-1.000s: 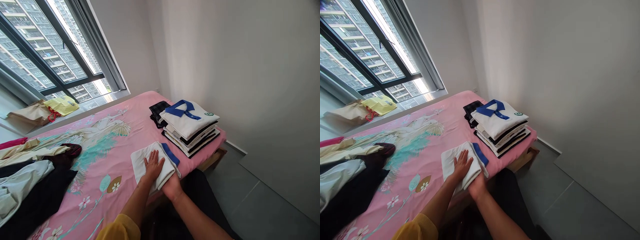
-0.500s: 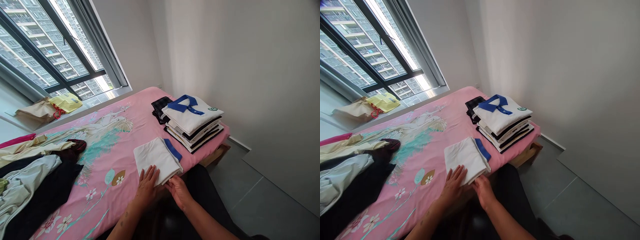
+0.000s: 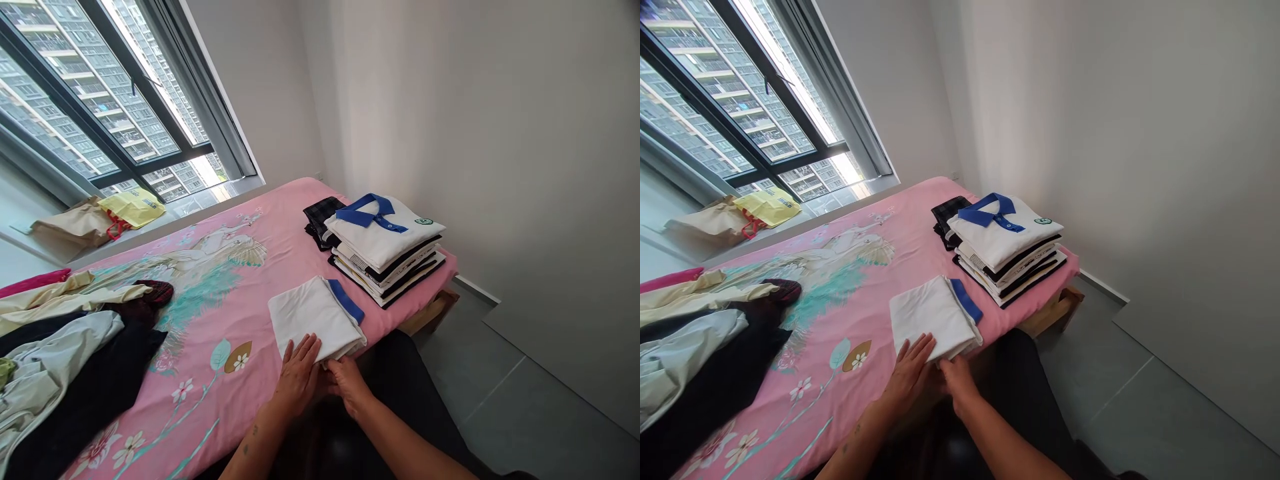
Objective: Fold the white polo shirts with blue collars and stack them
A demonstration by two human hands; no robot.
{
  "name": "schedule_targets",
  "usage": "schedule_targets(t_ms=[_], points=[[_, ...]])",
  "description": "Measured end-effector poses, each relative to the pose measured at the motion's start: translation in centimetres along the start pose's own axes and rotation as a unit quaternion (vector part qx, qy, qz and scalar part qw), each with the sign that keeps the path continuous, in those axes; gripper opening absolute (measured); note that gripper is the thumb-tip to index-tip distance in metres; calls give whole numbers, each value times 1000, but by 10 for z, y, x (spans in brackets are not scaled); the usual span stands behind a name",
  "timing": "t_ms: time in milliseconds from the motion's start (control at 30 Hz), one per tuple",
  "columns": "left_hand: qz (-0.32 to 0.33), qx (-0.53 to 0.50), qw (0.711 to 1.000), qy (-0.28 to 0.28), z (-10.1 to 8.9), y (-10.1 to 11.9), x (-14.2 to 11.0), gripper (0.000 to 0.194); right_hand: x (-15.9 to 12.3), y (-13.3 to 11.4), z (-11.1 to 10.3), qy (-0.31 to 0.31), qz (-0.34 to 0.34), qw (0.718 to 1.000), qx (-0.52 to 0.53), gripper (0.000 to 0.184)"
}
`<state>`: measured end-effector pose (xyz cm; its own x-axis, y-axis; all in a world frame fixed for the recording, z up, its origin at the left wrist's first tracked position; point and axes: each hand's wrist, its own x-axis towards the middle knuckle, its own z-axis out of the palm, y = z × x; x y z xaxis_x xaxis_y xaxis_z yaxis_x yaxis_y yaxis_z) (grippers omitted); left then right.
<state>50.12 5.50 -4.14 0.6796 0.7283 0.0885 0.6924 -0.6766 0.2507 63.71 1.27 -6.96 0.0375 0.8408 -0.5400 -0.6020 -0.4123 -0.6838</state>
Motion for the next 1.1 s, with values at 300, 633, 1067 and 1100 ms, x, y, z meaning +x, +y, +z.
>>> schedule_targets(t_ms=[300, 633, 1067, 1100], points=[[15, 50, 998, 32, 6, -1, 1, 48, 14, 9, 22, -85, -56, 985, 139, 35], [61, 122, 991, 16, 30, 11, -9, 56, -5, 23, -32, -114, 96, 975, -163, 52], [96, -41, 994, 32, 6, 21, -6, 49, -17, -80, 38, -53, -413, 734, -536, 36], [71, -36, 994, 72, 4, 10, -7, 48, -8, -78, 45, -54, -414, 712, -565, 40]])
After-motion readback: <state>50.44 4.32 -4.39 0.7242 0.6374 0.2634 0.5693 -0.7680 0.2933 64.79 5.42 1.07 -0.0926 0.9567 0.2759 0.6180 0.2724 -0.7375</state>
